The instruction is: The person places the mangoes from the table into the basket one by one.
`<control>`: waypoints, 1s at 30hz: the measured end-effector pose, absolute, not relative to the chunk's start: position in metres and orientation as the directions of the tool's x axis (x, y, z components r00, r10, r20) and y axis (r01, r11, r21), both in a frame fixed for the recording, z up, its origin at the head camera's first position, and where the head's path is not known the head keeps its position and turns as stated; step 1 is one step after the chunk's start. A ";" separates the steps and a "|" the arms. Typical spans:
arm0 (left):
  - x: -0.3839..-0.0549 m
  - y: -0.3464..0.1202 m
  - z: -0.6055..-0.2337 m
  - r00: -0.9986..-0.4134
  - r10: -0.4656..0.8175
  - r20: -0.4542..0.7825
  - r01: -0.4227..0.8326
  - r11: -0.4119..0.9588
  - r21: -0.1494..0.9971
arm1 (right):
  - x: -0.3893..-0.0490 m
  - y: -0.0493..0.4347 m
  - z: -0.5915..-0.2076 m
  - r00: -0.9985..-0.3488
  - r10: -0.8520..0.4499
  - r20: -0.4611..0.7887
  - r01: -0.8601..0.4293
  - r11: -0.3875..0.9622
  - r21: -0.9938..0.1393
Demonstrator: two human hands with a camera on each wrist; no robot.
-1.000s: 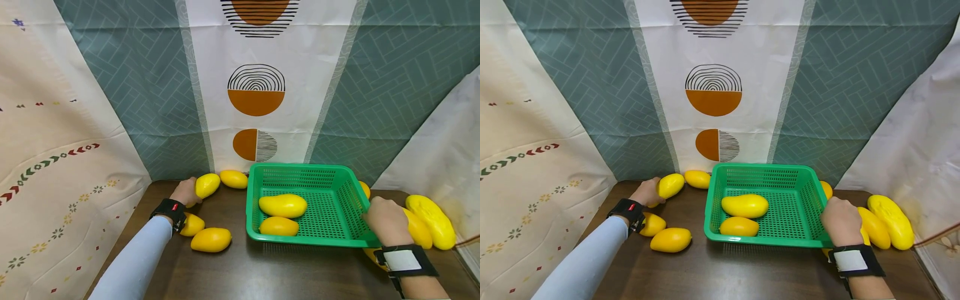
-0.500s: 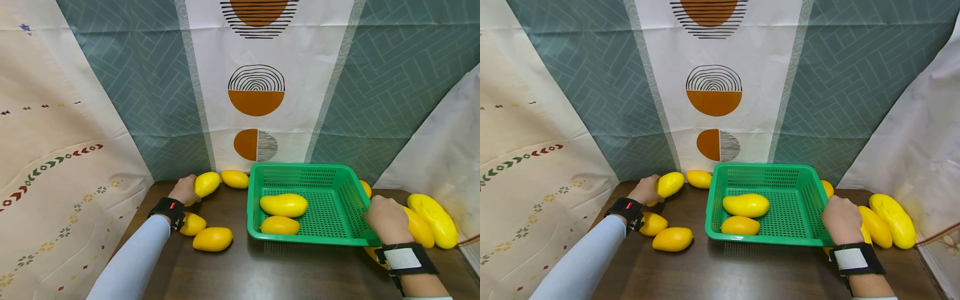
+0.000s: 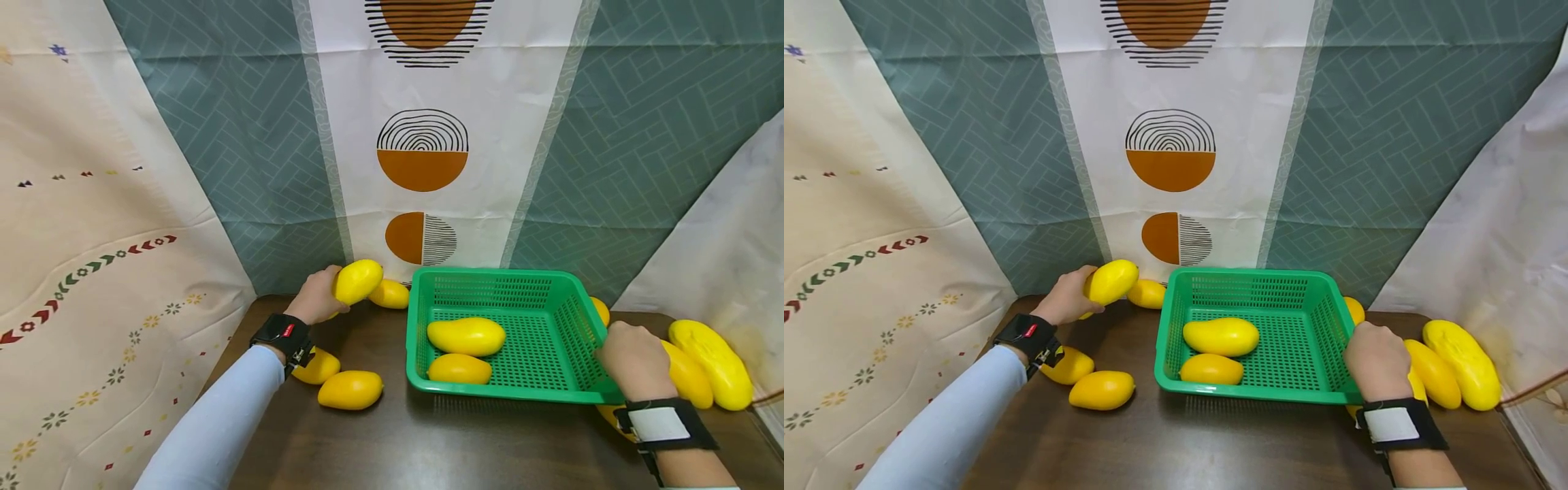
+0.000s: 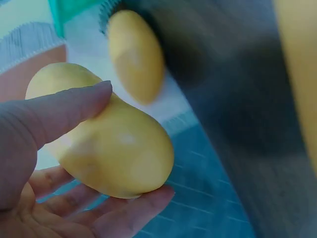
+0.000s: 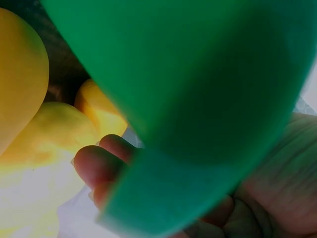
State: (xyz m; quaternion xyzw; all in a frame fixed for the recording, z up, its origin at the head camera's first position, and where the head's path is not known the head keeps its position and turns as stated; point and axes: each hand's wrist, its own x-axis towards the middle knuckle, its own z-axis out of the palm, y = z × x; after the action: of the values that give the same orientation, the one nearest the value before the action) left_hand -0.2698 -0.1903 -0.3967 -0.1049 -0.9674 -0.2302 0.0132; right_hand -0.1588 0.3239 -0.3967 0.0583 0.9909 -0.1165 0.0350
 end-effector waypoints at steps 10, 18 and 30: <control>-0.267 -0.140 -0.372 -0.931 0.291 0.219 0.362 0.804 0.471 | -0.160 0.324 -0.394 -0.988 0.117 -0.096 0.136 0.966 -0.219; -0.267 -0.097 -0.359 -0.906 0.330 0.264 0.420 0.779 0.465 | -0.161 0.324 -0.394 -0.987 0.120 -0.102 0.140 0.965 -0.222; -0.275 -0.039 -0.357 -0.856 0.437 0.277 0.515 0.769 0.380 | -0.162 0.323 -0.391 -0.981 0.136 -0.137 0.162 0.965 -0.207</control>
State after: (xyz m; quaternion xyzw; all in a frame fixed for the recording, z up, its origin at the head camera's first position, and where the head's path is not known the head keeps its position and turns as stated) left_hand -0.2749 -0.0387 -0.3573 -0.2541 -0.9364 -0.2262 0.0865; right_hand -0.1618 0.3228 -0.3909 0.0752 0.9893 -0.1091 0.0611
